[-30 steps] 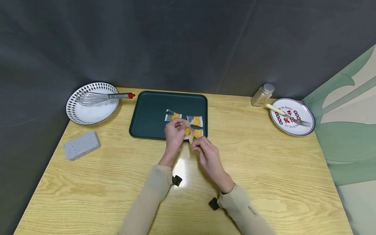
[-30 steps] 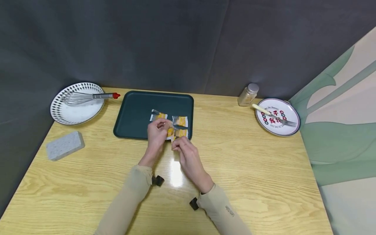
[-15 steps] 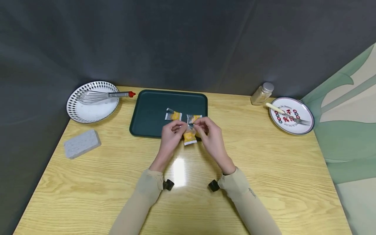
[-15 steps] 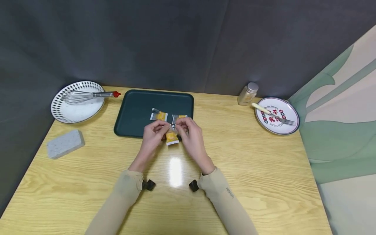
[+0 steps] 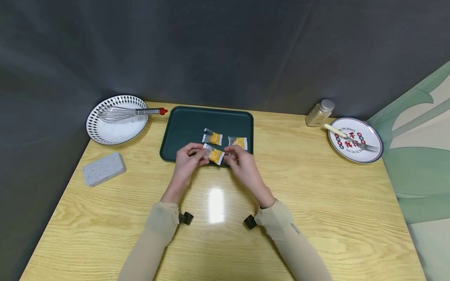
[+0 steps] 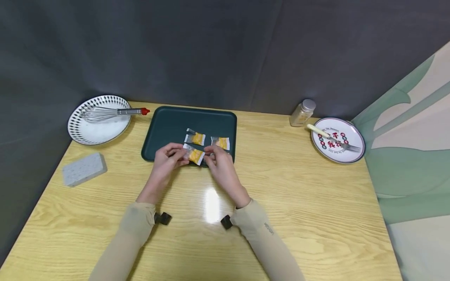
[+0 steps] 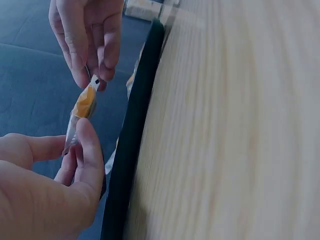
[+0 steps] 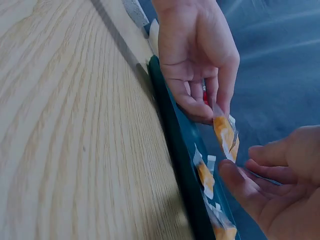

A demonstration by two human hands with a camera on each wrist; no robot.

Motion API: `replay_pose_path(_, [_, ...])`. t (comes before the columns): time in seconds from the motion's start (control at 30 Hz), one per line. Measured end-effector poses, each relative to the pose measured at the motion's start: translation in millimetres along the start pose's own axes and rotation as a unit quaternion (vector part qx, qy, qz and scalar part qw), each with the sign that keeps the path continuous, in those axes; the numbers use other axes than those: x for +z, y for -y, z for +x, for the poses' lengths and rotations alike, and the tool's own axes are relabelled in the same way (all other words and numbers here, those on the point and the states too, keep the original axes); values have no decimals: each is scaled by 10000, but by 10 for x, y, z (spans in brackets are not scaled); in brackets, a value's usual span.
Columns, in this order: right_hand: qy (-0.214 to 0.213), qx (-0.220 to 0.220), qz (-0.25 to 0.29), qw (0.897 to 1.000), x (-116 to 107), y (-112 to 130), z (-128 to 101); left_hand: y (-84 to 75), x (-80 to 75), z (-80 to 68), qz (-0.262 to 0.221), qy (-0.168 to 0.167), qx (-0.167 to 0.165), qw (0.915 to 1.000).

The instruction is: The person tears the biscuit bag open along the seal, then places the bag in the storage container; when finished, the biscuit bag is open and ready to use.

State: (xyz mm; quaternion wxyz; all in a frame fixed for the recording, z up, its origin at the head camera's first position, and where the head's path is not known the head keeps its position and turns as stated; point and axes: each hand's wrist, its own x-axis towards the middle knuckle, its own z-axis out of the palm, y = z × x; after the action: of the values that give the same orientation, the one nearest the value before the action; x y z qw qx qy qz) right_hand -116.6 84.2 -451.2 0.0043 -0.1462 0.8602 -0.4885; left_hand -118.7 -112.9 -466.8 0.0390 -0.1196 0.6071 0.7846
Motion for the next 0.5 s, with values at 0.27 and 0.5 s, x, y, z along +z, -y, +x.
replay_pose_path(0.27, [329,184,39,9993,113,10,28,-53,-114,115,972,71,-207,9950])
replay_pose_path(0.5, [450,193,-241,9985,153,15,31,-116,-152,195,3362,190,331,9410])
